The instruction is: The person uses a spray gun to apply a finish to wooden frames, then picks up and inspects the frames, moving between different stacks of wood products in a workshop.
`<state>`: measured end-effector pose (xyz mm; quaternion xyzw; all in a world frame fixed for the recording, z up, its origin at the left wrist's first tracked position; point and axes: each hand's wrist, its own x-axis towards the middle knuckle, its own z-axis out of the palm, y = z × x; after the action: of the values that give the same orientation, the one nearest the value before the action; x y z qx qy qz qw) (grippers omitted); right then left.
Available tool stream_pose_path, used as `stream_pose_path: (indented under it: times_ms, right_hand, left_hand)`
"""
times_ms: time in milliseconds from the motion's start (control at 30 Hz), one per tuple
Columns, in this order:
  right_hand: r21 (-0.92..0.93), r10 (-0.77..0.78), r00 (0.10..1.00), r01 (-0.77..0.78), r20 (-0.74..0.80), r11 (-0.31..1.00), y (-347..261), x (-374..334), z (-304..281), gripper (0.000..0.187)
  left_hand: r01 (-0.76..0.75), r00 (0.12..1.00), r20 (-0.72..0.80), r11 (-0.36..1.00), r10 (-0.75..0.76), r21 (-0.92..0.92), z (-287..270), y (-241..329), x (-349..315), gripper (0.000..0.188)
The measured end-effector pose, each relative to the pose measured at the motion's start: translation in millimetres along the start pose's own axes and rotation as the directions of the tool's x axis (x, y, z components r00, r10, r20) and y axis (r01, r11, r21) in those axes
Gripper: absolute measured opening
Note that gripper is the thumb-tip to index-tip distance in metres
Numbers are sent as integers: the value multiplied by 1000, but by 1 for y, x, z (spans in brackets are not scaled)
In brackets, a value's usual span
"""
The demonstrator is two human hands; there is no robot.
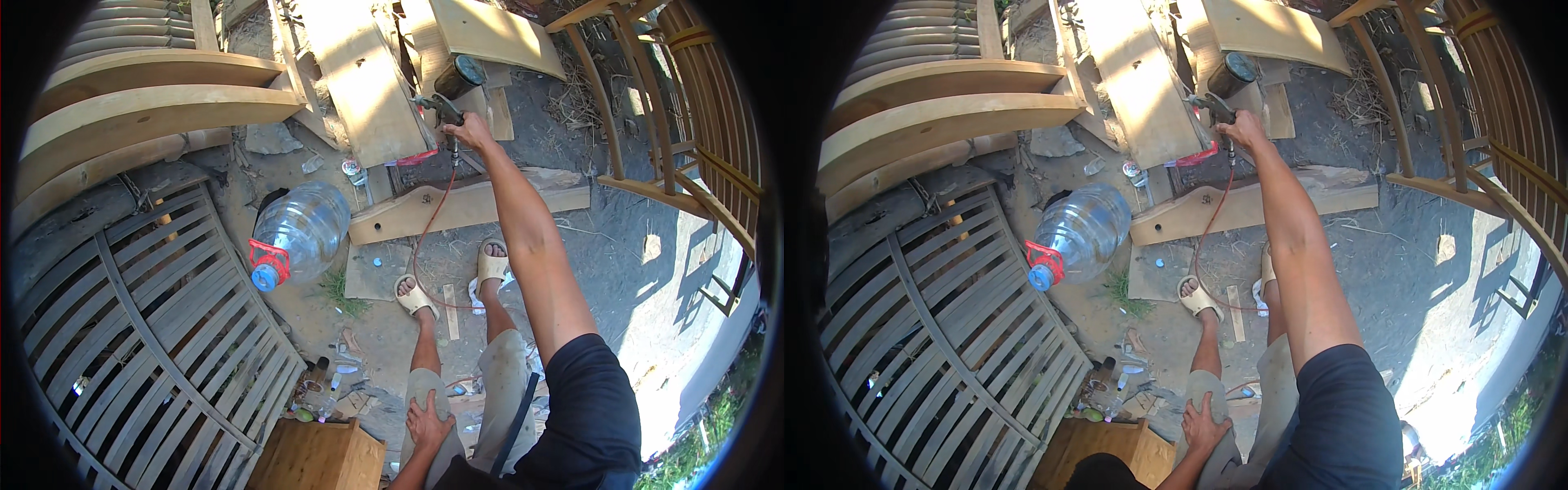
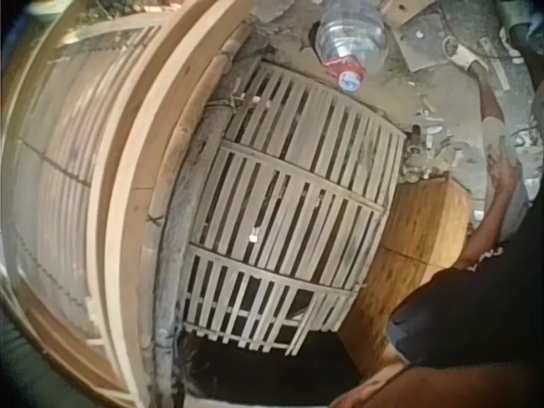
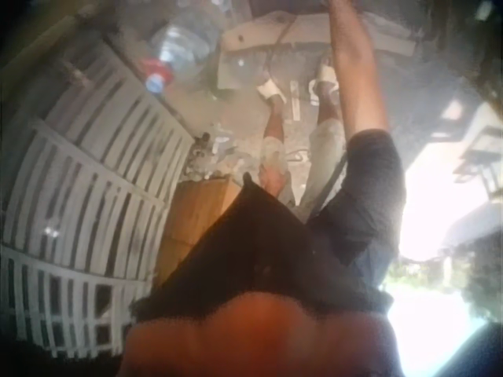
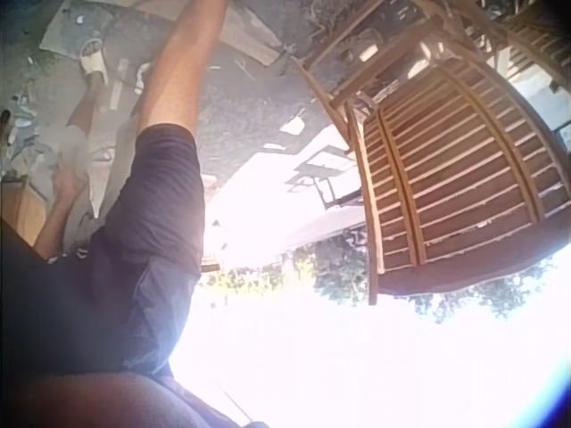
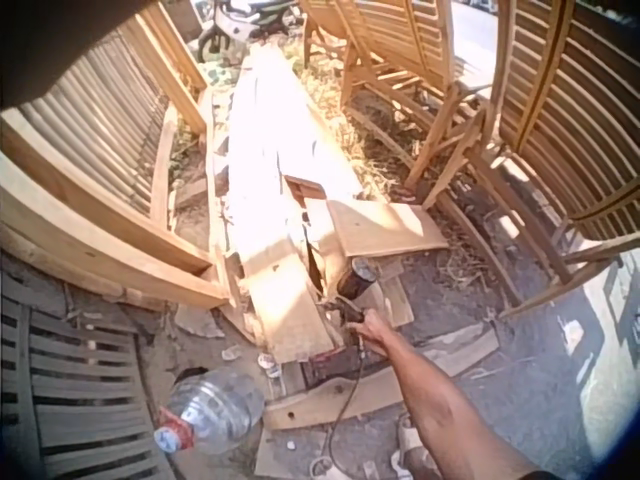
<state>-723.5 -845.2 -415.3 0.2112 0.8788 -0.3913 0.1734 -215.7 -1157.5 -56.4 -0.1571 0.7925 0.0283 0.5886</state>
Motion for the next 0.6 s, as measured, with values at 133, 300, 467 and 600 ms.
stream_pose_path:
  times_ms: [133,300,467,600]
  right_hand:
    - [16,-32,999,33,-43,999,5,-3,-6,45]
    - [-188,-143,990,137,-16,973,-27,-18,-18,32]
    - [-393,-99,982,155,158,907,-47,-5,-49,31]
    - [-418,-35,981,113,189,901,-47,3,-52,33]
  left_hand:
    - [-4,1000,20,1000,4,15,-2,0,1,96]
    - [-3,1000,8,1000,3,7,2,0,-1,96]
    - [2,1000,28,1000,-3,12,7,-2,-1,97]
    - [6,999,32,1000,-6,-2,8,-2,-1,97]
